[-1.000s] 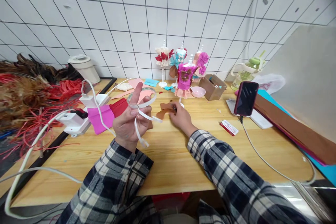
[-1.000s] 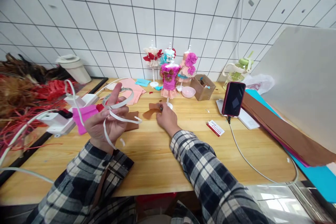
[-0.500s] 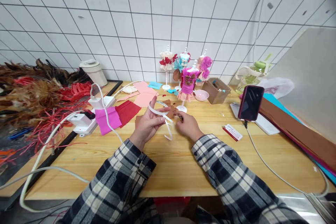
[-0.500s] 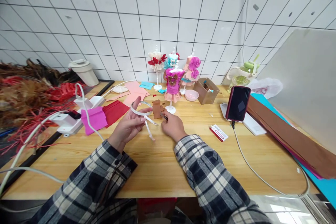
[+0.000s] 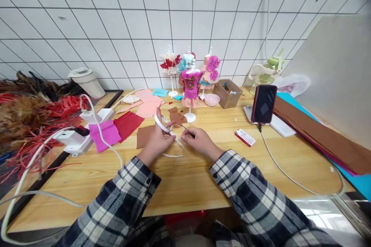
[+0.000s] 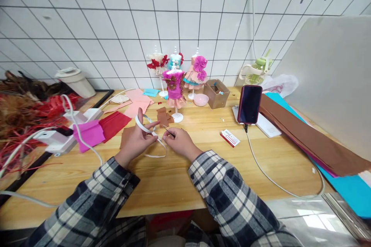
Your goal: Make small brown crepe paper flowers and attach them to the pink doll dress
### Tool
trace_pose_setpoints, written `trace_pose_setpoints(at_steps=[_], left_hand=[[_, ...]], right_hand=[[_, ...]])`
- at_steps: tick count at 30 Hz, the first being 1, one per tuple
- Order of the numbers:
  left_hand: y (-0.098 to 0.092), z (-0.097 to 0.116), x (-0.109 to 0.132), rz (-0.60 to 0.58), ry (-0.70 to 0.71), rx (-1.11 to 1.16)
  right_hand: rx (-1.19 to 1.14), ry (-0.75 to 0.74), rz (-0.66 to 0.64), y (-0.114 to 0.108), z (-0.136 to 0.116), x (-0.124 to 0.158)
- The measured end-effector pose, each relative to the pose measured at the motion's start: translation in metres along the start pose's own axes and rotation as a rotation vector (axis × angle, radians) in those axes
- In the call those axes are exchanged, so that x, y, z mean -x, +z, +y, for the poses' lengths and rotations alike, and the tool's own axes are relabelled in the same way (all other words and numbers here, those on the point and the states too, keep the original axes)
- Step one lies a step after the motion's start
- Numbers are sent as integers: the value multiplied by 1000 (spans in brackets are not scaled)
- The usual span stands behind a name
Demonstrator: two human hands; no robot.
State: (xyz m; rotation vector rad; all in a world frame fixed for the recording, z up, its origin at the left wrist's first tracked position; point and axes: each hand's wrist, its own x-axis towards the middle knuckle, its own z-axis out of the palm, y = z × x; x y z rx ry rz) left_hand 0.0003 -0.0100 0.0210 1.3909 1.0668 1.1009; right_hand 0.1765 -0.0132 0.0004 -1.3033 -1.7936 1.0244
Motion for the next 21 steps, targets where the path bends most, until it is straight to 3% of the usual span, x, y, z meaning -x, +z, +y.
trace_pose_setpoints(at_steps=[16, 21], left_hand=[[4, 9, 6, -199, -26, 43], [-4, 1, 0, -133, -46, 44]], right_hand=[[10, 6, 57, 5, -4, 4], [-33, 8, 51, 1, -7, 3]])
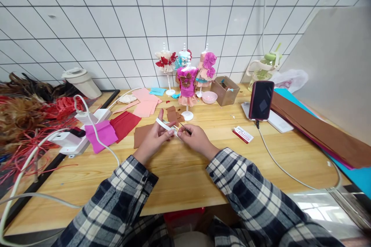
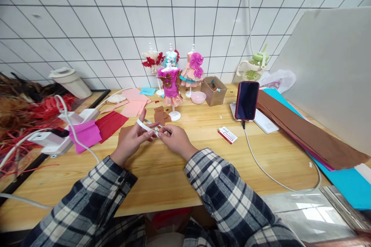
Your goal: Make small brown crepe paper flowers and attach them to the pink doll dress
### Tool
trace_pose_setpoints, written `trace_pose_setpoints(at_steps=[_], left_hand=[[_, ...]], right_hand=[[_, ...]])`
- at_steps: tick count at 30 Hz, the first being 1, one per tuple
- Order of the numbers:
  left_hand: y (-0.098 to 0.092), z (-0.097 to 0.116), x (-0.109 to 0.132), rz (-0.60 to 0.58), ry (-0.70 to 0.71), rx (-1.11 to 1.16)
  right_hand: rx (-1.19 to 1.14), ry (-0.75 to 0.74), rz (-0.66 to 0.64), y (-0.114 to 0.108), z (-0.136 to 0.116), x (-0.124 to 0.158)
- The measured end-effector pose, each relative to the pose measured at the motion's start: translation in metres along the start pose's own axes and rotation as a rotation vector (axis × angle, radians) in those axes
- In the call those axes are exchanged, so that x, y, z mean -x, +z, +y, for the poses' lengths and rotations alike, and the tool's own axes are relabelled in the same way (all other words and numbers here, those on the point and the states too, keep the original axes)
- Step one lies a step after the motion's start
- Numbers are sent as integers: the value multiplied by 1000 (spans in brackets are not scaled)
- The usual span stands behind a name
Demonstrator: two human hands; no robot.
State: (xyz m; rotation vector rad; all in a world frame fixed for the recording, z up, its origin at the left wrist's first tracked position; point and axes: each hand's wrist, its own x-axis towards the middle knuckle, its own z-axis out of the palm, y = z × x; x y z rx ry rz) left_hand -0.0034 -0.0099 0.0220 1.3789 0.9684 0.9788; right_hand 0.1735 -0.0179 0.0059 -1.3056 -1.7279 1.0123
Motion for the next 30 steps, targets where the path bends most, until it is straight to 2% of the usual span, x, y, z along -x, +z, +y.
trace_pose_setpoints(at_steps=[7, 11, 15, 22, 30], left_hand=[[11, 2, -1, 102, 10, 34], [11, 3, -2, 166, 20, -25], [12, -5, -4, 184, 85, -54], [18, -12, -1, 331, 217, -375], [26, -13, 0, 314, 123, -190]], right_hand=[[-53, 44, -23, 2, 6, -4], [-156, 57, -33, 3, 11, -6], [-290, 94, -28, 5, 13, -7], [-316, 90, -33, 10, 16, -8], [-270, 64, -18, 11, 11, -7]])
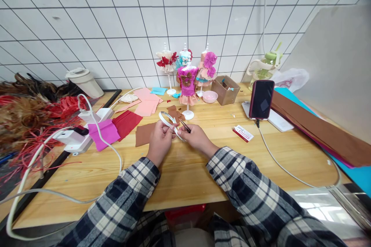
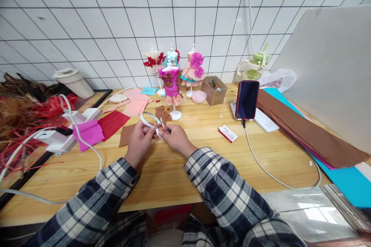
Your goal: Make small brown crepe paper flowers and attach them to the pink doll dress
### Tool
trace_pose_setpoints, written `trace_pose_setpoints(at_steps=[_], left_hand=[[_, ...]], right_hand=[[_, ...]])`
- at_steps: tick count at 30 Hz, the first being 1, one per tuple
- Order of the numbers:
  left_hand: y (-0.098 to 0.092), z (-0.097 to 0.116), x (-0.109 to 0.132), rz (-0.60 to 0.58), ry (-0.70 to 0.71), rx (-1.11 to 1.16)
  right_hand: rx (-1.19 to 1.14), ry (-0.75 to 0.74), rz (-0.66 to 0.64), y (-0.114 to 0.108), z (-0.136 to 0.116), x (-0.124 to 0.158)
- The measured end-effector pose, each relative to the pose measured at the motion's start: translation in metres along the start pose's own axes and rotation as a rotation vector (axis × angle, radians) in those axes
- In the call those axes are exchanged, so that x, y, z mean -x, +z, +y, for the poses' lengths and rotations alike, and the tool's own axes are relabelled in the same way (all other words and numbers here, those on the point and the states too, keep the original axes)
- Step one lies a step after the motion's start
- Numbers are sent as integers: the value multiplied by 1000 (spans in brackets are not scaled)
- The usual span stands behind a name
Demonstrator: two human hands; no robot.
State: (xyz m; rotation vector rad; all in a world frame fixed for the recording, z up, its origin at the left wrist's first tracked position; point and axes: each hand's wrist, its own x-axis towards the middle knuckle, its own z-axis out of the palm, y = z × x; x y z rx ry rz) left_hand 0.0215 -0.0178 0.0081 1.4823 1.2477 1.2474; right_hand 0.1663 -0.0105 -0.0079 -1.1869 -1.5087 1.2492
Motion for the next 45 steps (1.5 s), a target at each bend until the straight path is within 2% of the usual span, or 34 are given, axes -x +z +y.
trace_pose_setpoints(at_steps=[5, 8, 13, 15, 17, 20, 23, 29, 37, 42, 44, 45], left_hand=[[-1, 0, -4, -36, -78, 177], [-4, 0, -6, -55, -168, 275], [-4, 1, -5, -226, -180, 423], [-2, 1, -3, -282, -166, 428], [0, 1, -2, -281, -149, 410], [2, -1, -2, -247, -137, 364], [1, -1, -1, -264, -117, 297], [-1, 5, 2, -308, -58, 262], [-10, 6, -5, -162, 16, 143], [-13, 7, -6, -100, 63, 95], [-13, 7, -6, -77, 74, 70], [-13, 7, -6, -66, 76, 57]], right_hand=[[2, 18, -11, -2, -4, 2], [22, 39, 40, -4, -5, 2], [12, -38, 104, -7, 0, 0], [-9, -59, 98, -8, 0, 0], [43, -65, 103, -8, -1, 1], [278, -155, 143, -10, -5, 3], [459, -246, 124, -12, -10, 6], [540, -310, 66, -13, -15, 13], [447, -295, 112, -13, -13, 13], [416, -300, 236, -19, -13, 9], [427, -245, 207, -21, -15, 9], [418, -209, 145, -21, -16, 9]])
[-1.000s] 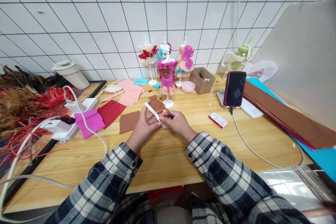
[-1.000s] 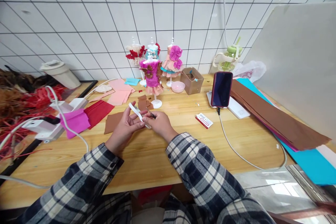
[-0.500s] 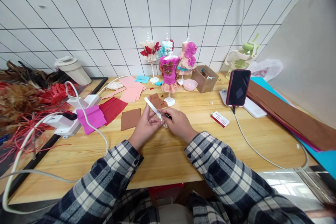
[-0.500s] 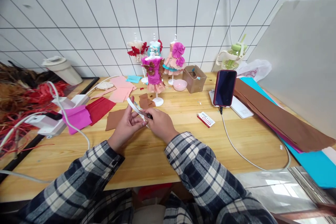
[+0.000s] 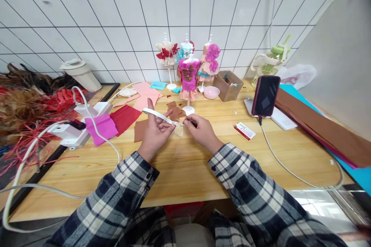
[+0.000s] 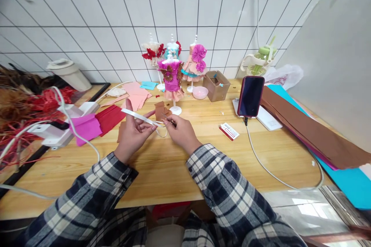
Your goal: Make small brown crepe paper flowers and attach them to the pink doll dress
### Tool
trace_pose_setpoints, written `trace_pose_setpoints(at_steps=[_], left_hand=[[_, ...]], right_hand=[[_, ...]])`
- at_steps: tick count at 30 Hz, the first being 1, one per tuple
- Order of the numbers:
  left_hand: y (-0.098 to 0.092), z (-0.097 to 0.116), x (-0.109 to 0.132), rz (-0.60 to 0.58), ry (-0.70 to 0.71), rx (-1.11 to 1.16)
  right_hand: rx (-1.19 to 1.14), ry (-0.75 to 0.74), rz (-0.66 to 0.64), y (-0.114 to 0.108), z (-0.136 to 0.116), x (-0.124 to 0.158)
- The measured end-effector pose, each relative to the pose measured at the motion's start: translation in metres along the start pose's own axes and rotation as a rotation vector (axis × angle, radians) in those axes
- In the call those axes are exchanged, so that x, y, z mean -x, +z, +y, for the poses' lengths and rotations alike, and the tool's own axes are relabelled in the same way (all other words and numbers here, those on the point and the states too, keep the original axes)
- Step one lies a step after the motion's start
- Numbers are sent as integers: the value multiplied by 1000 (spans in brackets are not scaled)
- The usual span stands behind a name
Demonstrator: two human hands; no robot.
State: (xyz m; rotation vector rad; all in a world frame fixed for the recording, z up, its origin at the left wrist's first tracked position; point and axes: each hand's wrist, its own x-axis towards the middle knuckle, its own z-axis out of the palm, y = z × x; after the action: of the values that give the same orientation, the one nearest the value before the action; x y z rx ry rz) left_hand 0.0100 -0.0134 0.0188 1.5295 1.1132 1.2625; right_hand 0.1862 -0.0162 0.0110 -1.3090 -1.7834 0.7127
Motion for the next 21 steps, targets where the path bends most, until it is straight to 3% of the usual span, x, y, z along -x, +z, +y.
trace_pose_setpoints(at_steps=[3, 5, 21], left_hand=[[-2, -1, -1, 11, 1, -50], [-3, -3, -2, 1, -2, -84], [-4, 3, 2, -81, -18, -163]], right_hand=[[-49, 46, -233, 3, -4, 4], [-20, 69, -300, 8, -6, 7], [57, 76, -295, 20, 4, 9]])
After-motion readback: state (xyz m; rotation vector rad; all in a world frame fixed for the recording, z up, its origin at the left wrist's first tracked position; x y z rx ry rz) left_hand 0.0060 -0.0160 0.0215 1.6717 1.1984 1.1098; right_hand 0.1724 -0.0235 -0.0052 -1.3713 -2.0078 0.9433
